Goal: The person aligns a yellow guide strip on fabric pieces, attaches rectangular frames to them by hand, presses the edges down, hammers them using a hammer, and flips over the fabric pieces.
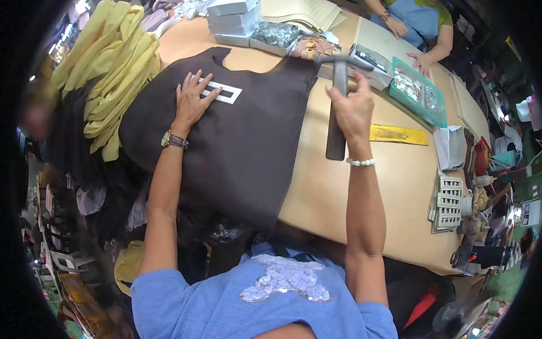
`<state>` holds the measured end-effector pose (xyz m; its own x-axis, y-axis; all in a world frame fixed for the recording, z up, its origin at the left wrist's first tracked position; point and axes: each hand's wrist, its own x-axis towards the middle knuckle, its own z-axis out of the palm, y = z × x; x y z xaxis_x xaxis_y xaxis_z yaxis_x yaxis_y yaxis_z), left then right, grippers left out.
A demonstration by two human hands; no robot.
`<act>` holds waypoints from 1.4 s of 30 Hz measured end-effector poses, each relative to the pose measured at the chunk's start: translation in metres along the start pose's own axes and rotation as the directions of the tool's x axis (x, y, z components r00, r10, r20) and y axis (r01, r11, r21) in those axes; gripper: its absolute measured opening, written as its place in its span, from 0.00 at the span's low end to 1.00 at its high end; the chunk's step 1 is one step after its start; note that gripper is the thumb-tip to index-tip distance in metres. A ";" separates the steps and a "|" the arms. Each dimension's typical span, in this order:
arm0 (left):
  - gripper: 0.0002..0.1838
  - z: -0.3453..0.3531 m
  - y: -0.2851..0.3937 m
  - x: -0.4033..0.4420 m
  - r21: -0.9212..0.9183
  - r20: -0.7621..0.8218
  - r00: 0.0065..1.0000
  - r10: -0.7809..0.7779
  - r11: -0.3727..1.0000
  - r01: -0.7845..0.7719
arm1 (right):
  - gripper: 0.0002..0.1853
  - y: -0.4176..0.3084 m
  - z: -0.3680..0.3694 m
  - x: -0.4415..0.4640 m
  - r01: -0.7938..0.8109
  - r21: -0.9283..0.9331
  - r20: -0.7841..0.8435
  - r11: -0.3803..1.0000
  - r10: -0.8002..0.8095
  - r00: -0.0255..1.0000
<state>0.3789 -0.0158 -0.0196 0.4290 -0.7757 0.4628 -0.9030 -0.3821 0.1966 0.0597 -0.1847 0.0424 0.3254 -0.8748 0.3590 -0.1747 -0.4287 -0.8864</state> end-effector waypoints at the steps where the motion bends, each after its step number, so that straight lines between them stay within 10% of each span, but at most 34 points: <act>1: 0.31 0.000 0.000 0.000 -0.001 -0.009 1.000 0.007 1.000 -0.007 | 0.34 -0.021 -0.002 -0.005 -0.042 0.149 0.055 0.988 0.034 0.998; 4: 0.32 -0.002 0.000 0.000 -0.017 -0.014 1.000 0.003 1.000 -0.003 | 0.16 -0.052 0.008 -0.040 -0.383 0.475 0.416 0.792 0.181 0.891; 10: 0.32 0.000 0.000 -0.001 -0.015 -0.006 1.000 -0.011 1.000 0.011 | 0.26 -0.055 0.047 -0.062 0.019 -0.094 0.444 0.995 0.024 0.896; 13: 0.32 0.000 -0.001 0.000 -0.020 0.006 1.000 -0.019 1.000 0.019 | 0.24 -0.072 0.066 -0.050 0.330 -0.045 0.387 0.943 -0.288 0.876; 17: 0.33 0.002 -0.004 -0.001 -0.031 0.035 0.999 -0.026 0.999 0.027 | 0.18 -0.057 0.092 -0.061 0.357 -0.102 0.389 0.929 -0.293 0.874; 20: 0.32 0.004 -0.002 -0.002 -0.028 0.077 0.997 -0.019 0.999 0.021 | 0.16 -0.047 0.084 -0.054 0.268 -0.398 0.605 0.877 0.032 0.796; 27: 0.31 0.000 -0.002 -0.002 -0.001 0.082 0.996 -0.021 1.000 0.021 | 0.14 -0.049 0.098 -0.044 0.156 -0.119 0.375 0.981 -0.101 0.921; 30: 0.31 0.003 -0.005 -0.001 0.015 0.088 0.996 0.001 1.000 -0.002 | 0.16 -0.044 0.094 -0.032 0.284 -0.345 0.661 0.894 0.017 0.750; 32: 0.32 0.002 -0.005 -0.001 0.030 0.125 0.992 -0.013 1.000 0.009 | 0.16 -0.068 0.087 -0.015 0.081 -0.375 0.685 0.923 0.217 0.695; 36: 0.35 -0.004 -0.003 -0.002 -0.085 0.089 0.995 -0.038 0.995 0.046 | 0.14 -0.062 0.111 -0.037 0.121 -0.247 0.452 0.961 0.004 0.892; 39: 0.40 0.000 -0.013 0.005 -0.799 -0.039 0.953 -0.302 0.582 0.152 | 0.15 -0.058 0.122 -0.023 0.247 -0.387 0.658 0.888 0.078 0.749; 42: 0.41 0.001 -0.019 0.006 -0.957 -0.065 0.906 -0.418 0.283 0.062 | 0.17 -0.073 0.136 0.003 0.372 -0.365 0.680 0.853 -0.028 0.733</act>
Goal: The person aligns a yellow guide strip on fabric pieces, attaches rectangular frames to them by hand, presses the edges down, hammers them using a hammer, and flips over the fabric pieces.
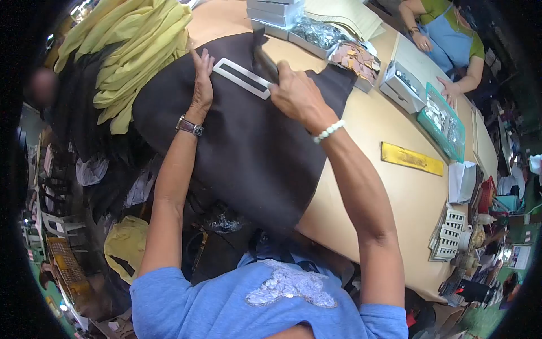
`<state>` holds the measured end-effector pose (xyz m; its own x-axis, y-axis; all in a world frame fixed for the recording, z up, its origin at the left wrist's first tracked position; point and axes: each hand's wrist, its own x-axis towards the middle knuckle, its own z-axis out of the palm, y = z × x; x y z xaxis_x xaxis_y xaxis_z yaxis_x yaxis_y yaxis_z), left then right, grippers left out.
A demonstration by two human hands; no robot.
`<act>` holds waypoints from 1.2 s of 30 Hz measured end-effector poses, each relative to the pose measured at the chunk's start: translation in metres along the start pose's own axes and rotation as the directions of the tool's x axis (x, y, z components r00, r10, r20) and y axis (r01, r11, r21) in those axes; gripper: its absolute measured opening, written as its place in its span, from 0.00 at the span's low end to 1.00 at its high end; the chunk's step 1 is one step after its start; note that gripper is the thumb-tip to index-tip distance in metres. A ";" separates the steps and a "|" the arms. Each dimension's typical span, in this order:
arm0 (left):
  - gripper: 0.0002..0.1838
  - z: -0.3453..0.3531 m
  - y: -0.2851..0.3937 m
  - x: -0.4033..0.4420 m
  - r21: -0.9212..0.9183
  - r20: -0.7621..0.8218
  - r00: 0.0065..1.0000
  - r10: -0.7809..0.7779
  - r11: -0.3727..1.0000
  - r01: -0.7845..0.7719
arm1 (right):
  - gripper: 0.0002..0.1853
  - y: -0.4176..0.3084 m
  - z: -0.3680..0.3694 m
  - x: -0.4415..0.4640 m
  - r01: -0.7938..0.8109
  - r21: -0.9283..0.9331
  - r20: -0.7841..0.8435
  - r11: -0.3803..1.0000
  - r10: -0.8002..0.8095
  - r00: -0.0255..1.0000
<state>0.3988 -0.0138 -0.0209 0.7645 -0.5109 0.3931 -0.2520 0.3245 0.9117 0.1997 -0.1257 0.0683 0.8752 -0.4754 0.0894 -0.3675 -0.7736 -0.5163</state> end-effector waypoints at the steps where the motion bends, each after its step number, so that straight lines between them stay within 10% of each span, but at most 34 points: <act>1: 0.42 -0.003 0.002 0.001 -0.050 0.016 1.000 -0.005 0.999 0.006 | 0.17 -0.012 0.004 0.006 -0.015 0.080 -0.064 0.997 0.020 0.998; 8: 0.42 -0.006 0.001 -0.002 -0.301 -0.175 0.977 -0.119 0.952 0.062 | 0.16 -0.037 0.036 0.068 0.098 -0.031 0.141 0.995 -0.093 0.986; 12: 0.45 -0.005 0.008 0.003 -0.399 -0.240 0.958 -0.159 0.916 0.052 | 0.18 -0.058 0.041 0.045 0.034 0.059 -0.112 0.998 -0.027 0.993; 17: 0.46 -0.014 0.007 0.003 -0.564 -0.241 0.939 -0.245 0.823 0.070 | 0.12 -0.049 0.037 0.069 0.219 -0.120 0.079 0.968 -0.211 0.974; 20: 0.45 -0.017 0.002 0.006 -0.595 -0.226 0.938 -0.263 0.800 0.081 | 0.13 -0.054 0.050 0.052 0.164 -0.036 -0.089 0.986 -0.167 0.982; 25: 0.42 -0.017 0.007 0.006 -0.669 -0.264 0.922 -0.282 0.742 0.036 | 0.18 -0.047 0.024 0.062 0.028 0.099 0.191 0.995 -0.047 0.980; 28: 0.43 -0.010 0.005 0.000 -0.237 -0.147 0.989 -0.014 0.971 -0.021 | 0.19 -0.027 0.010 0.039 0.131 0.128 -0.126 0.983 -0.115 0.985; 29: 0.38 -0.003 0.001 -0.002 0.091 -0.080 0.968 0.237 0.969 -0.230 | 0.19 -0.021 0.003 0.021 0.072 0.423 -0.095 0.903 -0.035 0.995; 31: 0.33 0.009 0.006 -0.009 0.515 0.210 0.862 0.462 0.697 -0.499 | 0.18 -0.014 -0.005 -0.011 -0.022 0.660 -0.093 0.751 0.111 0.989; 36: 0.26 0.017 0.018 -0.022 0.723 0.622 0.780 0.065 0.336 -0.604 | 0.16 -0.003 0.016 -0.067 -0.061 0.932 -0.088 0.358 0.386 0.918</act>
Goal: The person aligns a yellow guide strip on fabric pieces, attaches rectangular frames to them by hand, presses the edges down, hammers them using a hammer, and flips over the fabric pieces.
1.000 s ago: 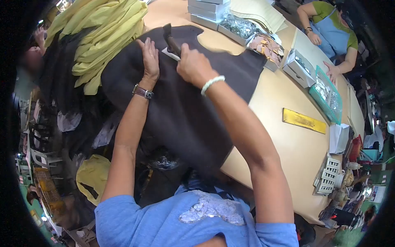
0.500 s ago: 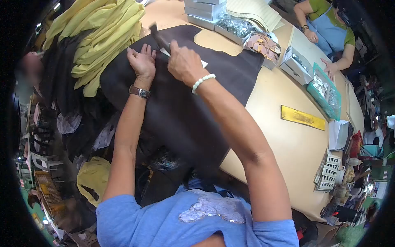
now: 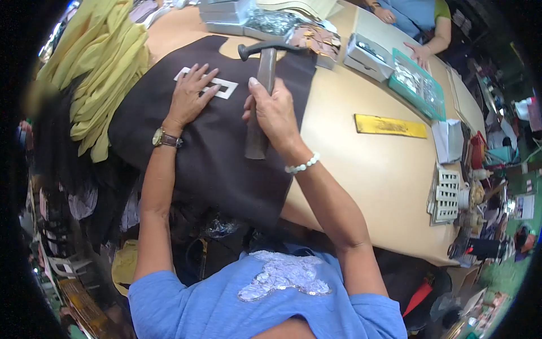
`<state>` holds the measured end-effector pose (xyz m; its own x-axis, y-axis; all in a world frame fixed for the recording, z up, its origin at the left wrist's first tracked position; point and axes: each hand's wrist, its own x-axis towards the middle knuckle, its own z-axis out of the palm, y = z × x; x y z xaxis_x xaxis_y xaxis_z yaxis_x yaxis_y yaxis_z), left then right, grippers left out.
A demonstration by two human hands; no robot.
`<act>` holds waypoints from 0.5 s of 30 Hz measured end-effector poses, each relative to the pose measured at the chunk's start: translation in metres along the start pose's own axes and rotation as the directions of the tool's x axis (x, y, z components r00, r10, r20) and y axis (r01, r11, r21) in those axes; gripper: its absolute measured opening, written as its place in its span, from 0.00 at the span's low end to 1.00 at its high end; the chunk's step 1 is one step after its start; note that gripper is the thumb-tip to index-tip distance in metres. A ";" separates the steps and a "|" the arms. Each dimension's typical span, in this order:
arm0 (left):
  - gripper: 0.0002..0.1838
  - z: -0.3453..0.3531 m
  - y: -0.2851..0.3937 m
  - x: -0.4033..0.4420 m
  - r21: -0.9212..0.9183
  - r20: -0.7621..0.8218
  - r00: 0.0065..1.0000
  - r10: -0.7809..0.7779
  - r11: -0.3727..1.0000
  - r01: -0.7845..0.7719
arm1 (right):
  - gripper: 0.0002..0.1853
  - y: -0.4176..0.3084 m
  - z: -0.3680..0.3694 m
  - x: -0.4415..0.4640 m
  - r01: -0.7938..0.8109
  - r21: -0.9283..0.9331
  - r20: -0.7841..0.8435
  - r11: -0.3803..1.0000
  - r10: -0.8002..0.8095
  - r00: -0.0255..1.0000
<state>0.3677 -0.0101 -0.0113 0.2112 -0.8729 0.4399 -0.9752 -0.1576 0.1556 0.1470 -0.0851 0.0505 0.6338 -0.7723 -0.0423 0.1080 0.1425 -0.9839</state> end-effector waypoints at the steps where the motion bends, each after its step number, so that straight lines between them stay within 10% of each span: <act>1: 0.25 0.002 -0.001 0.000 0.014 0.013 1.000 -0.003 1.000 0.003 | 0.16 0.006 0.001 0.000 -0.034 0.042 -0.026 0.999 0.035 0.999; 6: 0.24 0.007 -0.007 0.001 -0.020 0.010 1.000 -0.018 1.000 0.018 | 0.30 0.051 -0.010 0.018 0.022 -0.320 -0.187 0.947 -0.087 0.979; 11: 0.24 0.004 -0.006 0.003 -0.002 0.056 0.998 -0.023 1.000 0.023 | 0.49 0.027 -0.028 -0.023 -0.055 -0.666 -0.001 0.744 0.073 0.997; 13: 0.24 0.005 -0.009 0.000 0.007 0.062 0.998 -0.008 1.000 0.008 | 0.42 0.013 -0.030 -0.061 0.000 -0.788 0.092 0.616 0.117 0.989; 14: 0.24 0.005 -0.009 0.003 0.005 0.055 0.998 0.007 1.000 -0.008 | 0.35 0.060 -0.036 -0.078 0.349 -0.777 0.178 0.525 -0.349 0.920; 15: 0.24 0.004 -0.008 0.005 0.027 0.063 0.998 0.031 0.999 -0.033 | 0.29 0.048 -0.039 -0.105 0.333 -0.825 0.237 0.456 -0.256 0.937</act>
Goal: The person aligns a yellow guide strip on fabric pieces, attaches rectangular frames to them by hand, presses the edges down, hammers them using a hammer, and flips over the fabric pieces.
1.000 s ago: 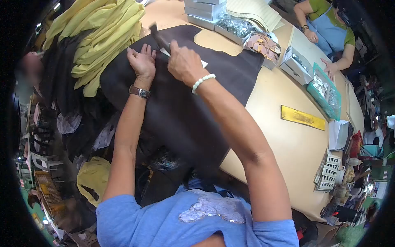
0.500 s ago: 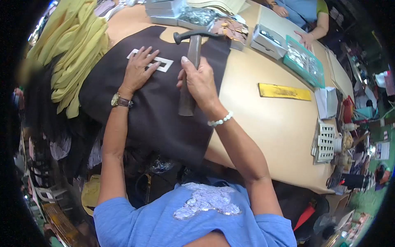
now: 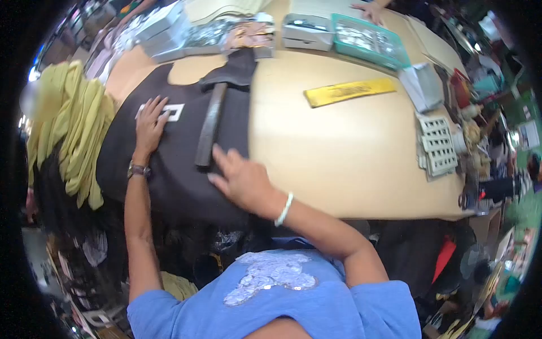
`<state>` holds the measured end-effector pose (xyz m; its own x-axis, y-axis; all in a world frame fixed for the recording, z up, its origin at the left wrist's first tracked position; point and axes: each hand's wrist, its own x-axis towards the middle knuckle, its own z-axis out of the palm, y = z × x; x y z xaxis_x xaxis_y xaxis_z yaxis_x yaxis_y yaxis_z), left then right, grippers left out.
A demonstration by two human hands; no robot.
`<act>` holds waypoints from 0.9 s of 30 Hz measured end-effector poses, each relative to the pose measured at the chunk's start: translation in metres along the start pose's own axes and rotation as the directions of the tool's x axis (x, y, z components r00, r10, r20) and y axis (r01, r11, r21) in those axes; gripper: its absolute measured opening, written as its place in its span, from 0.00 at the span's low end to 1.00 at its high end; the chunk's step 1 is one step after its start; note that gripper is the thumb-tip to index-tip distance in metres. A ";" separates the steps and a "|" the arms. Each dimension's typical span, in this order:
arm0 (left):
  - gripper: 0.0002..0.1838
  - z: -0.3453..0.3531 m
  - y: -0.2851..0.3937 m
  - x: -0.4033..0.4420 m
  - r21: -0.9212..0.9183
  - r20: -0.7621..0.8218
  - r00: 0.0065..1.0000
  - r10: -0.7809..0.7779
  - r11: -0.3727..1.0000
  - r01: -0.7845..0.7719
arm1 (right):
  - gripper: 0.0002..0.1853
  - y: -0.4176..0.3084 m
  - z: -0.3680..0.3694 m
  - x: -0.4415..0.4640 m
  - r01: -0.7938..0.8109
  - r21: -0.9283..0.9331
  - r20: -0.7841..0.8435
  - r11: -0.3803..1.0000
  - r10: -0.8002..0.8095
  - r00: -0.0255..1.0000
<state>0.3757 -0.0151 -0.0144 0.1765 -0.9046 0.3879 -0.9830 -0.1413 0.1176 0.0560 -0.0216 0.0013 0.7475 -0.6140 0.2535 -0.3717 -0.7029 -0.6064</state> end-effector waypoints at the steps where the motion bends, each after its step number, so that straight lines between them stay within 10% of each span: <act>1: 0.23 -0.003 -0.001 -0.001 0.026 0.011 1.000 0.021 0.999 -0.021 | 0.28 -0.002 0.000 -0.022 0.000 -0.081 0.065 0.997 0.005 0.998; 5: 0.24 -0.014 0.000 0.006 0.001 0.082 0.989 0.123 0.992 -0.123 | 0.17 0.029 -0.011 -0.108 -0.017 -0.100 -0.059 0.995 0.011 0.998; 9: 0.31 -0.028 0.021 0.006 0.407 -0.027 0.971 0.236 0.890 -0.205 | 0.05 0.083 -0.076 -0.194 -0.315 -0.368 -0.463 0.875 0.121 0.878; 12: 0.33 -0.030 0.063 0.000 0.442 -0.182 0.959 0.217 0.889 -0.117 | 0.17 0.131 -0.118 -0.278 -0.817 -0.255 -0.862 0.517 0.260 0.434; 15: 0.34 -0.028 0.171 -0.017 0.175 -0.254 0.946 0.200 0.972 -0.158 | 0.22 0.193 -0.127 -0.371 -0.986 0.095 -0.926 0.138 0.377 -0.037; 17: 0.35 -0.015 0.219 -0.026 -0.004 -0.240 0.941 0.240 0.969 -0.248 | 0.26 0.223 -0.129 -0.404 -0.996 0.006 -0.854 -0.093 0.517 -0.053; 23: 0.33 0.002 0.255 -0.033 -0.114 0.081 0.971 0.223 0.970 -0.214 | 0.26 0.260 -0.112 -0.409 -0.992 -0.127 -0.781 -0.006 0.617 0.096; 27: 0.30 0.008 0.236 -0.032 -0.497 0.166 0.984 0.070 0.867 0.022 | 0.23 0.266 -0.110 -0.413 -0.996 -0.094 -0.781 0.012 0.619 0.081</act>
<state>0.1376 -0.0234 -0.0066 0.0962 -0.9664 0.2384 -0.8230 0.0574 0.5651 -0.4120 0.0056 -0.1812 -0.5996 -0.7655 0.2333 -0.8002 0.5691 -0.1891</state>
